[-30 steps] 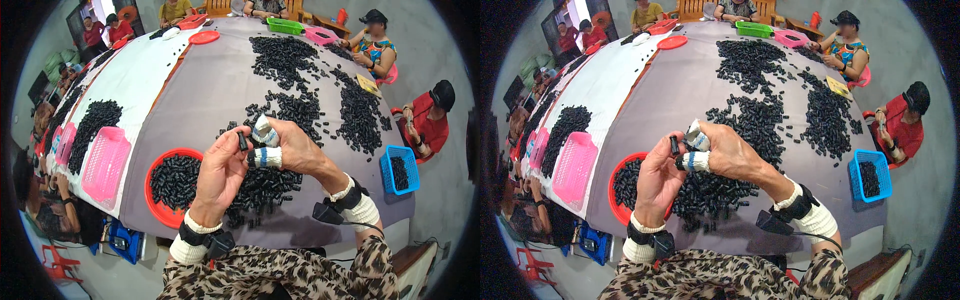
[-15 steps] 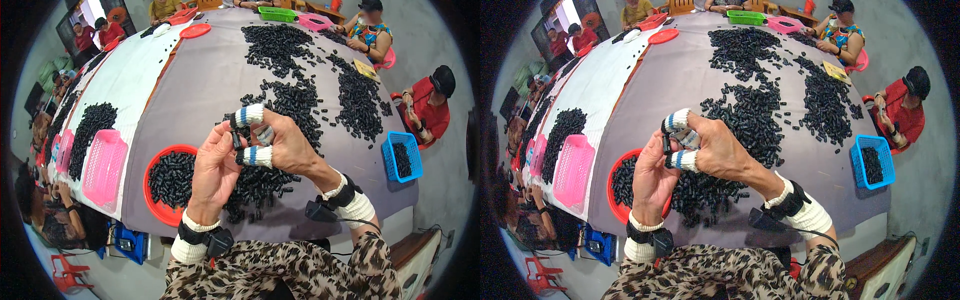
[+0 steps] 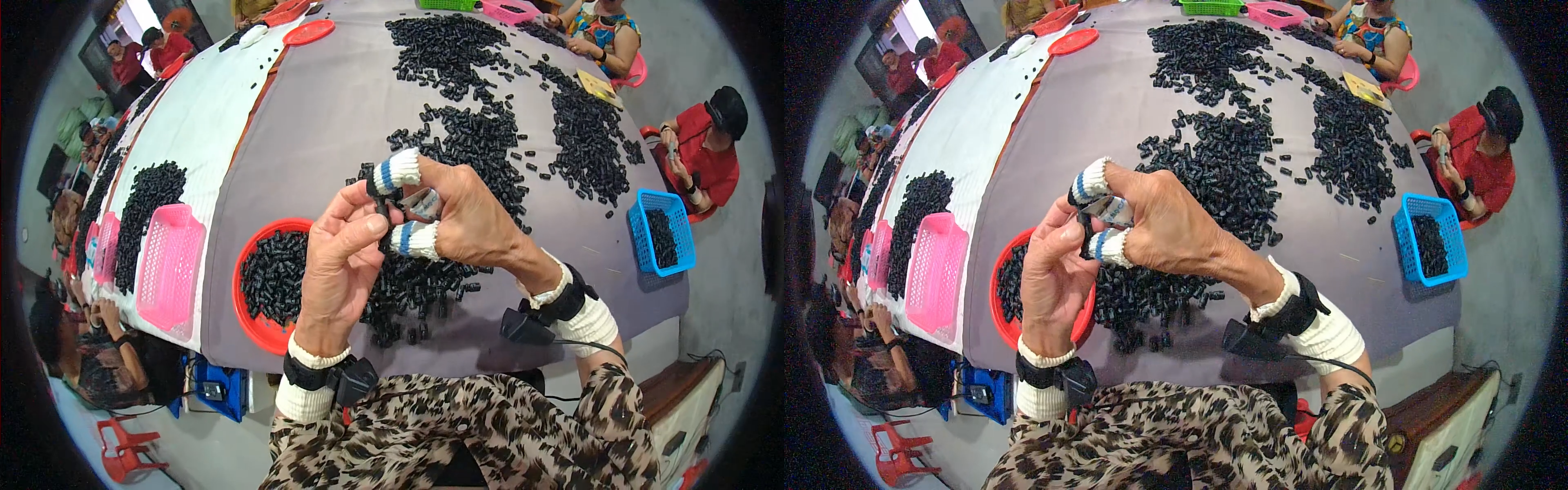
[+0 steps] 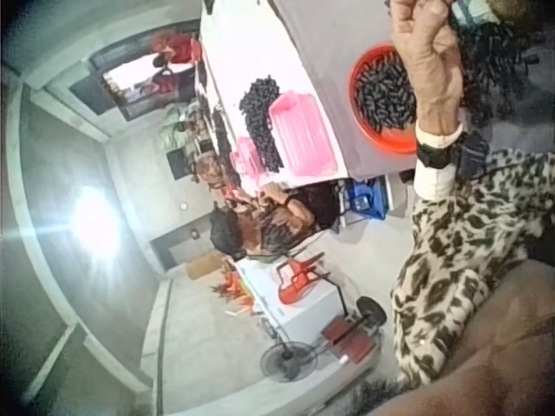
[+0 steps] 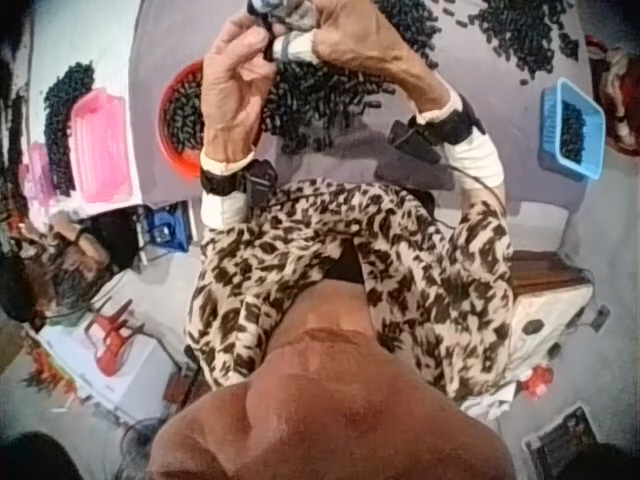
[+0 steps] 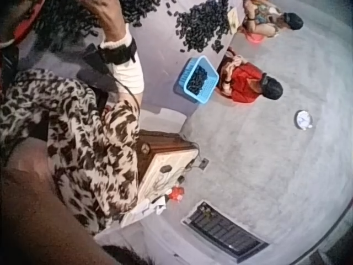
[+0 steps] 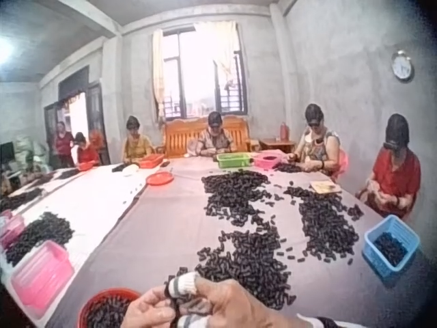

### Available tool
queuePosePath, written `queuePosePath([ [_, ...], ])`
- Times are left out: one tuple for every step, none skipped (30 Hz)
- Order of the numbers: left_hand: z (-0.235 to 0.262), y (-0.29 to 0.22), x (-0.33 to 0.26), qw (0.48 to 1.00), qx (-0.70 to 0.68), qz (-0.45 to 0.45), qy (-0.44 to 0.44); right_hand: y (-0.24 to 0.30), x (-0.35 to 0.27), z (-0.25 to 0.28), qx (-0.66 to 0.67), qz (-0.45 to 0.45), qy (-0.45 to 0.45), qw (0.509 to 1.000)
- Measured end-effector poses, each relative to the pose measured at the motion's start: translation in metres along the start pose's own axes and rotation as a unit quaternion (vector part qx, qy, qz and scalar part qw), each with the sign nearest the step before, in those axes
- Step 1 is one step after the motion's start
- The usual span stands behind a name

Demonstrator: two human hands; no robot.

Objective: Sorting and assembling small black plastic components into a white fabric bundle at a communal work table.

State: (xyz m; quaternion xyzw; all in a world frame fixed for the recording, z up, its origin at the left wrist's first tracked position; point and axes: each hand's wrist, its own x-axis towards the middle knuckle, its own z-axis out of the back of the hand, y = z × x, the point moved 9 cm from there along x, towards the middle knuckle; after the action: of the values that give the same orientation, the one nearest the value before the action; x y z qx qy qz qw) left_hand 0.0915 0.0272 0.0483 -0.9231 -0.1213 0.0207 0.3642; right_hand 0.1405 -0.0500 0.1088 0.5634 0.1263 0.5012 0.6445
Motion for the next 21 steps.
queuePosePath([
  [-0.001,0.000,0.000,1.000,0.006,-0.004,0.000,-0.001,0.000,0.001,-0.005,0.008,-0.004,1.000],
  [-0.002,0.000,0.000,1.000,0.012,-0.008,0.000,-0.004,-0.001,0.002,-0.004,0.006,-0.006,1.000],
  [-0.001,0.000,0.000,1.000,0.012,-0.006,-0.001,-0.005,-0.001,0.002,-0.016,0.001,-0.003,1.000],
  [0.003,0.001,0.000,1.000,0.016,0.010,-0.004,-0.006,-0.002,0.001,-0.028,-0.005,0.000,1.000],
  [0.005,0.003,0.000,0.999,0.019,0.026,-0.008,-0.007,-0.002,0.001,-0.027,-0.005,-0.001,1.000],
  [0.005,0.004,0.001,0.999,0.020,0.028,-0.008,-0.007,-0.003,0.001,-0.034,0.008,-0.005,0.999],
  [0.008,0.005,0.002,0.999,0.033,0.023,-0.021,-0.006,-0.003,0.001,-0.040,0.021,-0.009,0.999],
  [0.011,0.005,0.002,0.998,0.046,0.019,-0.033,-0.007,-0.003,0.002,-0.039,0.020,-0.009,0.999],
  [0.013,0.006,0.002,0.998,0.046,0.021,-0.034,-0.009,-0.003,0.001,-0.057,0.016,-0.002,0.998],
  [0.015,0.006,0.002,0.998,0.047,0.028,-0.030,-0.011,-0.003,0.001,-0.074,0.013,0.005,0.997],
  [0.017,0.007,0.002,0.998,0.048,0.035,-0.027,-0.012,-0.003,0.000,-0.073,0.012,0.005,0.997],
  [0.017,0.007,0.002,0.998,0.049,0.036,-0.026,-0.011,-0.003,0.002,-0.052,0.005,-0.005,0.999],
  [0.015,0.009,0.002,0.999,0.013,0.042,-0.012,-0.010,-0.004,0.004,-0.032,-0.001,-0.015,0.999],
  [0.013,0.010,0.002,0.999,-0.022,0.048,0.003,-0.010,-0.004,0.005,-0.032,-0.002,-0.017,0.999],
  [0.014,0.011,0.002,0.999,-0.021,0.049,0.002,-0.009,-0.003,0.005,-0.030,0.005,-0.017,0.999],
  [0.013,0.010,0.001,0.998,-0.029,0.046,0.016,-0.007,-0.002,0.006,-0.028,0.012,-0.017,0.999],
  [0.012,0.010,0.001,0.998,-0.036,0.044,0.030,-0.006,-0.002,0.007,-0.028,0.012,-0.017,0.999],
  [0.014,0.011,0.001,0.998,-0.036,0.044,0.028,-0.008,-0.001,0.005,-0.057,-0.003,0.004,0.998],
  [0.018,0.010,0.001,0.999,-0.013,0.036,0.011,-0.011,-0.001,0.003,-0.086,-0.018,0.024,0.996],
  [0.023,0.009,0.001,1.000,0.010,0.027,-0.007,-0.012,-0.001,0.003,-0.085,-0.018,0.025,0.996],
  [0.024,0.009,0.001,1.000,0.010,0.027,-0.008,-0.018,-0.002,0.005,-0.079,-0.046,0.017,0.996],
])
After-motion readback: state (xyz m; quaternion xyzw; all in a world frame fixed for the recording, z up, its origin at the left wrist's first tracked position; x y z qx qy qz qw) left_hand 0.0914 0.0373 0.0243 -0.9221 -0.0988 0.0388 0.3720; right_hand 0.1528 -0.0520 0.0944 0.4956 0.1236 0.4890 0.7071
